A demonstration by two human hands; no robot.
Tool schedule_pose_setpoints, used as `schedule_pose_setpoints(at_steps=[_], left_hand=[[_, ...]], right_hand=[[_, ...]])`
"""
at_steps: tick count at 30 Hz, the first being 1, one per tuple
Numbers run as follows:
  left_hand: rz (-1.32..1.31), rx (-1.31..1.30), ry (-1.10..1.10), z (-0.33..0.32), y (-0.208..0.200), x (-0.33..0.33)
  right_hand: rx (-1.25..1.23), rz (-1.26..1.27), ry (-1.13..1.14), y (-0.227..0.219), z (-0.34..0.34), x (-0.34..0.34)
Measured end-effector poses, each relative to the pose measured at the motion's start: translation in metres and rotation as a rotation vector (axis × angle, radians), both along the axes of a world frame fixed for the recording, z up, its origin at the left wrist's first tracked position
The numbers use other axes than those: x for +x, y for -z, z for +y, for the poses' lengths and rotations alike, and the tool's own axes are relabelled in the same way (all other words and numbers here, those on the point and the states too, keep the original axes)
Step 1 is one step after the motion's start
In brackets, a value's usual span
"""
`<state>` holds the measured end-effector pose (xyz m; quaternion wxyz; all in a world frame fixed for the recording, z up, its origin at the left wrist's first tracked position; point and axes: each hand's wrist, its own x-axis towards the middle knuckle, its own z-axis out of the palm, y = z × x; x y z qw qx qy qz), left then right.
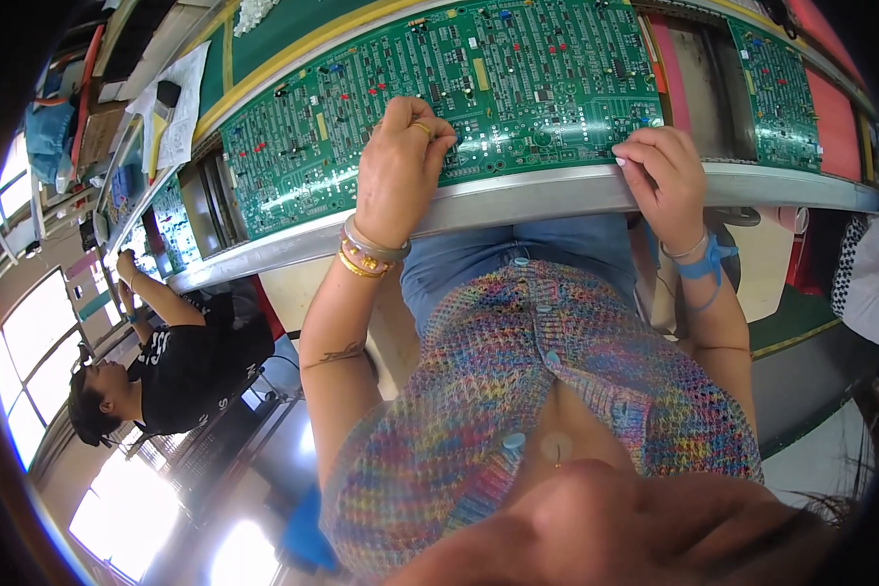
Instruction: The person assembles circuit boards on an assembly line by inserting electronic components into them by hand. She cuts a component tube using pliers and inserts more components into the circuit boards.
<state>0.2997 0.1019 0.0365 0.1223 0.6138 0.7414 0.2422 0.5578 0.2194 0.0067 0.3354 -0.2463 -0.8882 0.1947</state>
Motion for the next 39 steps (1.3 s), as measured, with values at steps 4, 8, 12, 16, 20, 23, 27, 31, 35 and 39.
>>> schedule_pose_setpoints(at_steps=[4,8,12,16,20,23,27,31,35,39], left_hand=[[0.018,-0.016,0.003,0.005,0.002,0.002],[0.072,-0.015,-0.007,0.005,0.003,0.003],[0.156,0.016,0.019,0.006,-0.002,0.007],[0.165,0.056,0.056,0.001,-0.001,0.009],[-0.007,0.075,0.111,0.012,-0.009,-0.005],[0.100,0.164,0.194,0.060,-0.032,-0.018],[0.286,0.453,0.228,0.167,-0.009,-0.028],[0.488,0.418,0.209,0.230,0.020,-0.037],[0.542,0.443,0.236,0.242,0.035,-0.044],[0.480,0.263,0.180,0.240,0.034,-0.035]], right_hand=[[0.009,0.000,0.002,0.002,0.000,0.000],[0.003,0.005,0.006,0.002,0.000,-0.001],[0.013,0.011,0.009,0.000,0.000,0.000],[-0.169,0.063,-0.002,-0.008,0.005,0.004],[-0.175,-0.068,0.102,-0.036,0.051,-0.013],[0.268,-0.022,0.029,-0.041,0.113,-0.051],[0.114,0.045,0.025,-0.023,0.170,-0.091],[0.161,-0.027,0.076,-0.010,0.187,-0.114],[0.258,-0.150,0.091,-0.009,0.191,-0.117],[0.338,-0.150,0.083,-0.006,0.192,-0.111]])
